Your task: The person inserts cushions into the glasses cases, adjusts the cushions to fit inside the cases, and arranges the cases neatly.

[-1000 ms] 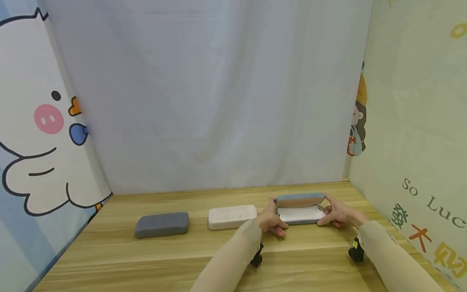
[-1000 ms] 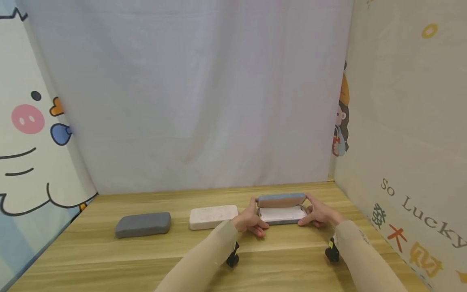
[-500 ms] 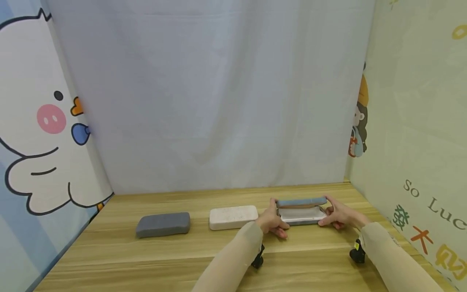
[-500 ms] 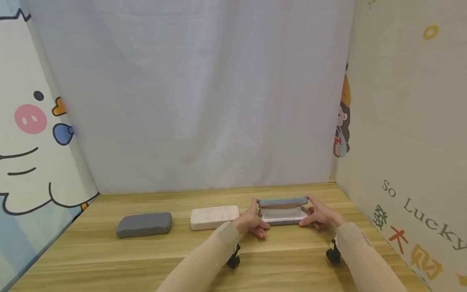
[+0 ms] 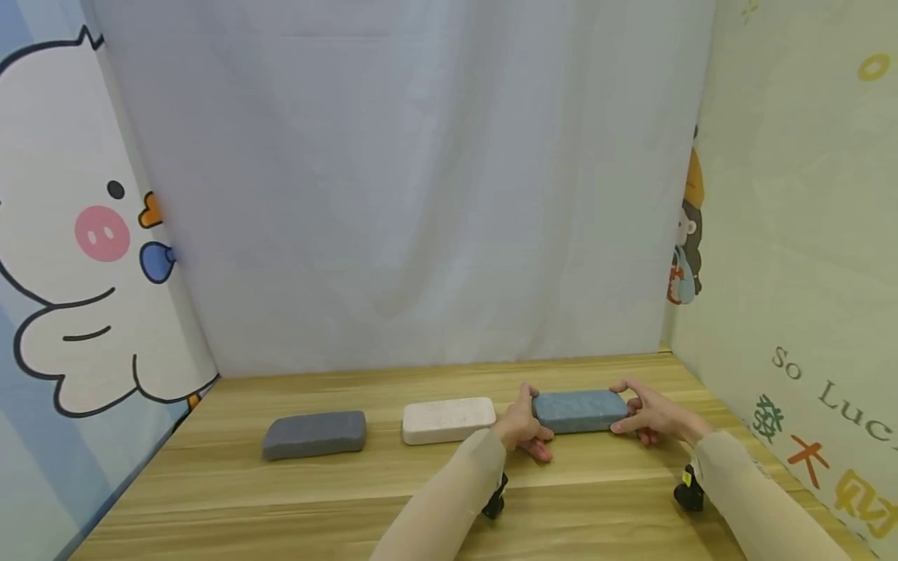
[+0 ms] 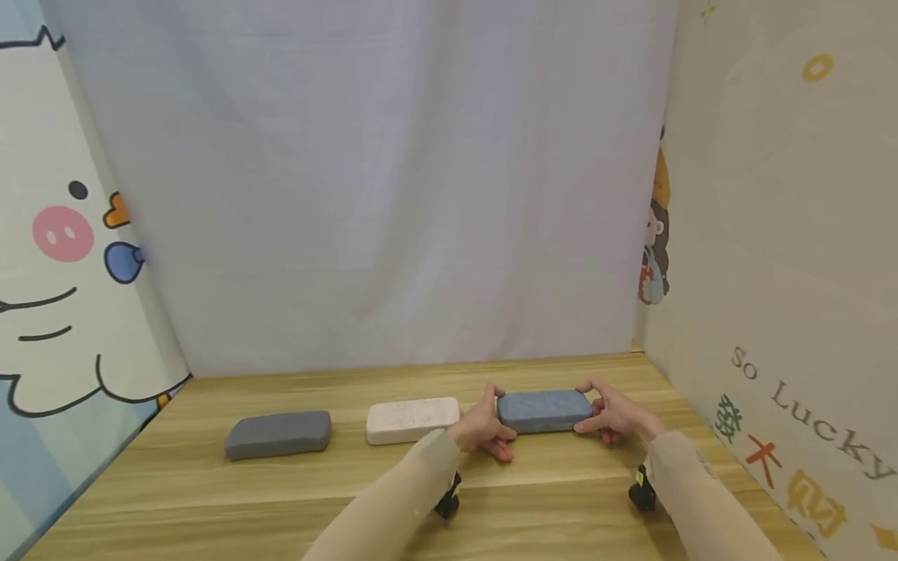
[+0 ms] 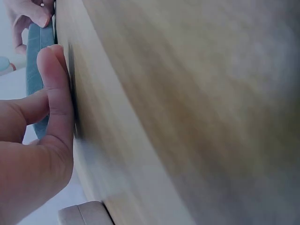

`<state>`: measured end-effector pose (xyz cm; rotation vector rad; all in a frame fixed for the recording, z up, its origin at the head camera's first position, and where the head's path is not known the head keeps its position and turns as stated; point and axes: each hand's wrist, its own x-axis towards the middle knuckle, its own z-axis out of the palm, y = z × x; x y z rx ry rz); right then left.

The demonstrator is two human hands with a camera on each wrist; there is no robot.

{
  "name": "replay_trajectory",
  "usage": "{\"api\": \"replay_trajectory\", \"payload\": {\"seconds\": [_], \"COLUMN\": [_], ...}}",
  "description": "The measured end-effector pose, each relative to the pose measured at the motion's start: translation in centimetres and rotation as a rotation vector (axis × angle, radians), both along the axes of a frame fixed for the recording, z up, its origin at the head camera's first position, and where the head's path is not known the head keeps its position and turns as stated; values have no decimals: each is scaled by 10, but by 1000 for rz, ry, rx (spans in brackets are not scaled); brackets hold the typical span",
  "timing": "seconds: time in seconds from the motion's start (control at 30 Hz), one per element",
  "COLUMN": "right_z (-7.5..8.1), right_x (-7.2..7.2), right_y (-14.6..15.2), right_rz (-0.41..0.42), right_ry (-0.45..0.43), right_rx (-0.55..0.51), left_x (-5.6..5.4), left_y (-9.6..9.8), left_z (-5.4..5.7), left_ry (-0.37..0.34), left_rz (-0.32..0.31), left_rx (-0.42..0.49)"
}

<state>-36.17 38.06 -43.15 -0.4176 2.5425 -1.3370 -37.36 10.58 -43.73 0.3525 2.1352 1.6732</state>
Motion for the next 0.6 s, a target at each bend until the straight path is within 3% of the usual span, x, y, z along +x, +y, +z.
{"api": "replay_trajectory", "payload": {"seconds": [0.23,0.37,0.5,0.6], "right_z": [8,22,37,50], "right_x": [1,2,3,4], "right_y": [-5,-10,-17,-27], "right_rz": [38,39,-37,-105], "right_ry": [55,103,200,298], "right_rx": [98,181,200,190], "left_x": [0,2,5,7], "left_y": [-3,-14,-33,-50], "left_z": [-2,6,26,46], "left_ry": [53,114,281,442], "left_rz": [-12,-52,-81,-61], "left_rx": [-20,-24,-114,-217]}}
